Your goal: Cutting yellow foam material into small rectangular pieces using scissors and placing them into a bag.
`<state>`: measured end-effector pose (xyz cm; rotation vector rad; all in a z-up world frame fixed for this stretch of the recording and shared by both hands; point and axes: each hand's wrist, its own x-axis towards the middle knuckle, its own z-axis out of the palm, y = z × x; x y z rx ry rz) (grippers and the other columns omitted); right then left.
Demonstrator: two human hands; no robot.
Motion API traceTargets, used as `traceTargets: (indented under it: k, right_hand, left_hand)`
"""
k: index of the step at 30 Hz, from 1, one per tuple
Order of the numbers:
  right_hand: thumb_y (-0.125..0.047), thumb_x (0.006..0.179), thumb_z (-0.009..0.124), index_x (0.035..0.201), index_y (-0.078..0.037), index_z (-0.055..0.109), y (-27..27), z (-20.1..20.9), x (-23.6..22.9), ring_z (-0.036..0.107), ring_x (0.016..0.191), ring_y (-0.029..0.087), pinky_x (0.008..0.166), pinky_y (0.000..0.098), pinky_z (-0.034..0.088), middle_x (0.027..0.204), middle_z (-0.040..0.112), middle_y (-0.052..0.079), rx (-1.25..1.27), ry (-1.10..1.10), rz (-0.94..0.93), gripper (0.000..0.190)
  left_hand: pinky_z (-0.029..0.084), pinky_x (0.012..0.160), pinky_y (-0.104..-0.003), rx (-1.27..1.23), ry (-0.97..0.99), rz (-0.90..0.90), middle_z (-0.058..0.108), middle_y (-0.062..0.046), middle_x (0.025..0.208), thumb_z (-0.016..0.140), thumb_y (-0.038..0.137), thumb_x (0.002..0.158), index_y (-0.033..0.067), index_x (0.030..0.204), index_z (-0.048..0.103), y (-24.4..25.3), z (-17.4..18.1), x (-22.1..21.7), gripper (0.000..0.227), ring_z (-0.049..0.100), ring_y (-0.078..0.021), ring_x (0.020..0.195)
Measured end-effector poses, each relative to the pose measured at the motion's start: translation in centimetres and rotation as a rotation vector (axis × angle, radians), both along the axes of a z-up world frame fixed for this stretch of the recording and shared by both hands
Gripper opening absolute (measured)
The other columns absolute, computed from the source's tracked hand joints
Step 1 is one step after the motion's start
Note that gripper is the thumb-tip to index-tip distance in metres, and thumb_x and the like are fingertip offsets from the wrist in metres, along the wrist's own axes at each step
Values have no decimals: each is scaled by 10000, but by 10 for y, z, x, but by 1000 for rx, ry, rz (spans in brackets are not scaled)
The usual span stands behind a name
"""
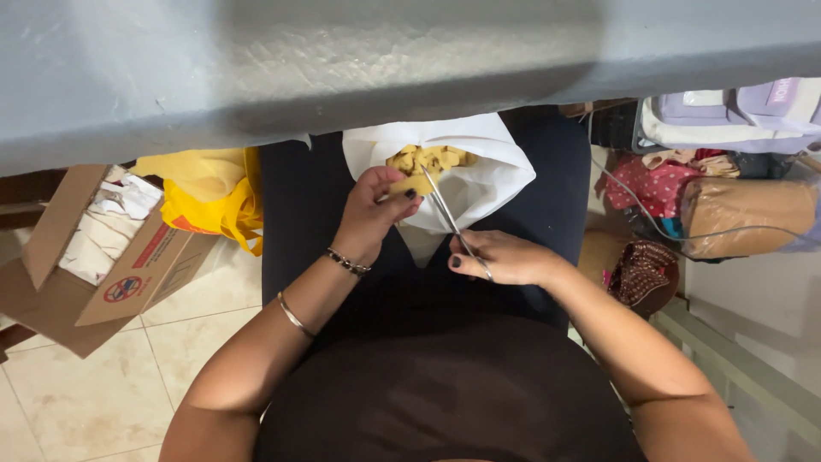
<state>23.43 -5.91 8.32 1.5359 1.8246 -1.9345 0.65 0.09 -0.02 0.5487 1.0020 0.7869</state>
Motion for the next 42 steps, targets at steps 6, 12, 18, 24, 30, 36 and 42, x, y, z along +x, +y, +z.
traceTargets:
  k: [6, 12, 18, 24, 30, 36, 42]
  right_hand:
    - [-442, 954, 663, 882, -102, 667, -2, -4, -6, 735, 570, 207, 577, 324, 586, 565, 673, 46, 113, -57, -184, 347]
    - [-614, 976, 472, 996, -121, 637, -2, -2, 3, 762, 803, 327, 697, 448, 593, 717, 765, 90, 12, -33, -47, 521]
    - [-547, 946, 623, 922, -118, 678, 2, 5, -15, 748, 692, 269, 671, 383, 590, 596, 695, 62, 99, -114, -118, 433]
    - [-531, 943, 635, 889, -105, 679, -4, 2, -10, 731, 562, 227, 557, 329, 579, 542, 672, 63, 78, -96, -158, 432]
    - [-462, 920, 701, 843, -119, 684, -5, -2, 3, 707, 501, 196, 515, 304, 560, 483, 647, 33, 81, -58, -213, 352]
    - [-623, 986, 461, 941, -53, 600, -3, -2, 3, 702, 721, 402, 636, 474, 553, 676, 683, 195, 13, 24, -22, 588]
    - [-532, 969, 604, 944, -91, 674, -6, -15, -11, 731, 689, 299, 638, 409, 577, 629, 705, 89, 111, 24, -159, 447]
  left_hand:
    - [656, 635, -284, -8, 190, -21, 685, -187, 941, 797, 3, 803, -25, 1111, 631, 4, 13, -1, 351, 738, -213, 718]
    - [659, 841, -391, -11, 111, 123, 573, -147, 1017, 732, 17, 892, -42, 1191, 636, 3, 8, -1, 319, 757, -267, 897]
    - [683, 758, -360, -99, 68, 111, 625, -143, 934, 778, 28, 868, -29, 1070, 652, 2, 10, 8, 244, 768, -263, 803]
    - [636, 658, -231, -22, 194, 82, 663, -79, 831, 829, 24, 811, 5, 1017, 707, 3, -10, 1, 240, 686, -120, 692]
    - [665, 710, -304, -87, 151, 106, 692, -154, 869, 805, 16, 841, 8, 1059, 667, 8, 0, -5, 257, 725, -185, 727]
    - [681, 761, -338, -125, 103, 114, 683, -143, 934, 776, 6, 868, 16, 1086, 608, 7, 8, 4, 275, 752, -201, 808]
    - [682, 696, -370, -144, 106, 3, 669, -136, 898, 803, 2, 829, 1, 1034, 593, 2, 8, 10, 295, 760, -235, 752]
